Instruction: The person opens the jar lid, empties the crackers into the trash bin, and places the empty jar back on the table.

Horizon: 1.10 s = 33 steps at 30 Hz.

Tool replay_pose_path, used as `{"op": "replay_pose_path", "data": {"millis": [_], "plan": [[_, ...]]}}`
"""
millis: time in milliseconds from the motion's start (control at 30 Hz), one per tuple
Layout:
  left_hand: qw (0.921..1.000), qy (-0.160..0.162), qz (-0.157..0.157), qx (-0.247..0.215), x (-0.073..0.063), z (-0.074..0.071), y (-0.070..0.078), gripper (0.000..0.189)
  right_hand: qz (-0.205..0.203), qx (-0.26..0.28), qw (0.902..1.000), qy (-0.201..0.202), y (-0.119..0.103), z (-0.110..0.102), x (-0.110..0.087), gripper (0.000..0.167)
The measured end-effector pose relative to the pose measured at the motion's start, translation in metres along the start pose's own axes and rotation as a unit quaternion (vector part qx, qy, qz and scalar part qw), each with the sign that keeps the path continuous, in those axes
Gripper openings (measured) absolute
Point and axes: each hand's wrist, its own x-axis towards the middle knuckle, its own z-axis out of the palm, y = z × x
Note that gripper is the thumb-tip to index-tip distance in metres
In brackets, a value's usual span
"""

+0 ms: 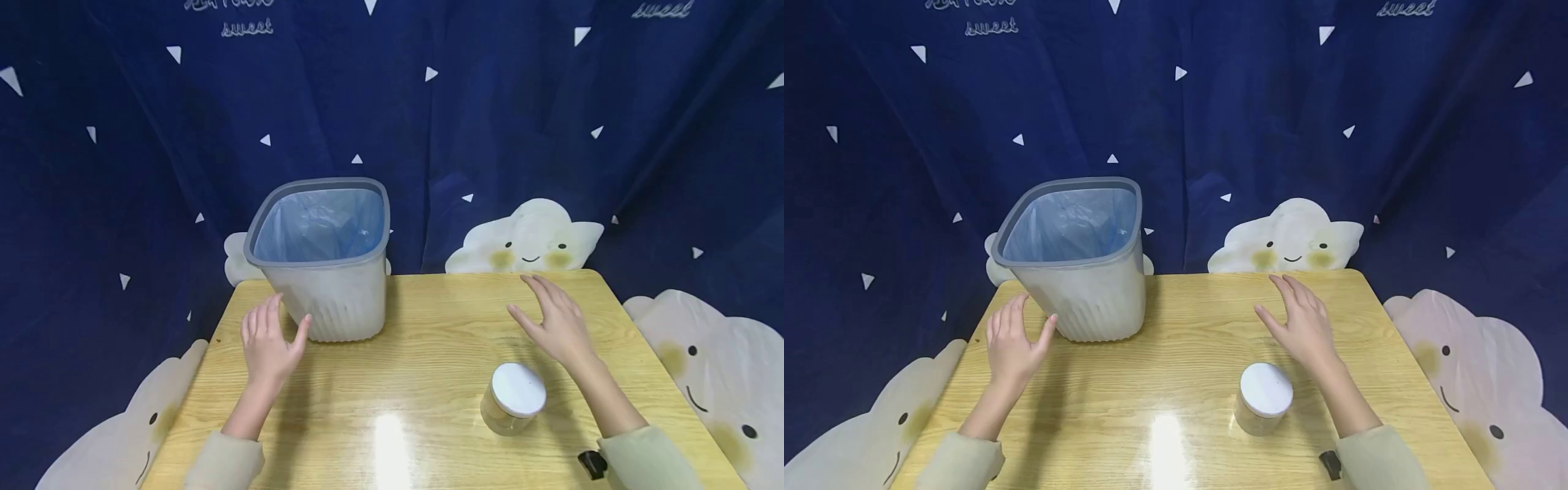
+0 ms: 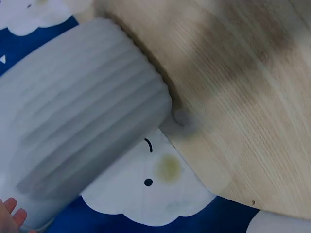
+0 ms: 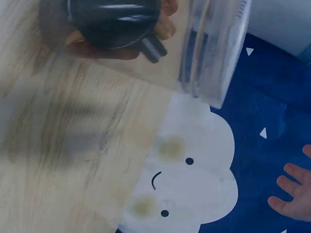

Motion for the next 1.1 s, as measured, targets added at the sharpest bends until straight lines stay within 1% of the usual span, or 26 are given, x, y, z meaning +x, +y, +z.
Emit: {"op": "replay_pose_path", "data": {"millis": [267,400,567,667,800,867,1100], "plan": [[0.9974,0.068,-0.019,-0.014,0.01,0.0,-0.01,0.054,-0.006,0.023,0.9996,0.015,-0.018,0.006,0.016,0.059],[0.996,0.084,-0.026,-0.011,0.014,-0.001,-0.015,0.052,-0.02,0.019,0.9994,0.022,-0.026,0.011,0.025,0.058],[0.9947,0.092,-0.046,-0.004,0.018,-0.004,-0.021,0.051,-0.029,0.014,0.9992,0.023,-0.037,0.015,0.036,0.056],[0.9941,0.09,-0.061,-0.001,0.022,-0.004,-0.026,0.052,-0.032,0.011,0.9992,0.023,-0.044,0.016,0.043,0.056],[0.9922,0.086,-0.09,0.0,0.027,-0.006,-0.031,0.052,-0.044,0.002,0.9987,0.027,-0.05,0.018,0.052,0.055],[0.9914,0.086,-0.098,0.001,0.03,-0.007,-0.034,0.052,-0.05,-0.003,0.9984,0.028,-0.053,0.02,0.056,0.055],[0.9891,0.089,-0.117,0.013,0.043,-0.01,-0.041,0.052,-0.069,-0.019,0.9969,0.031,-0.064,0.026,0.068,0.055]]}}
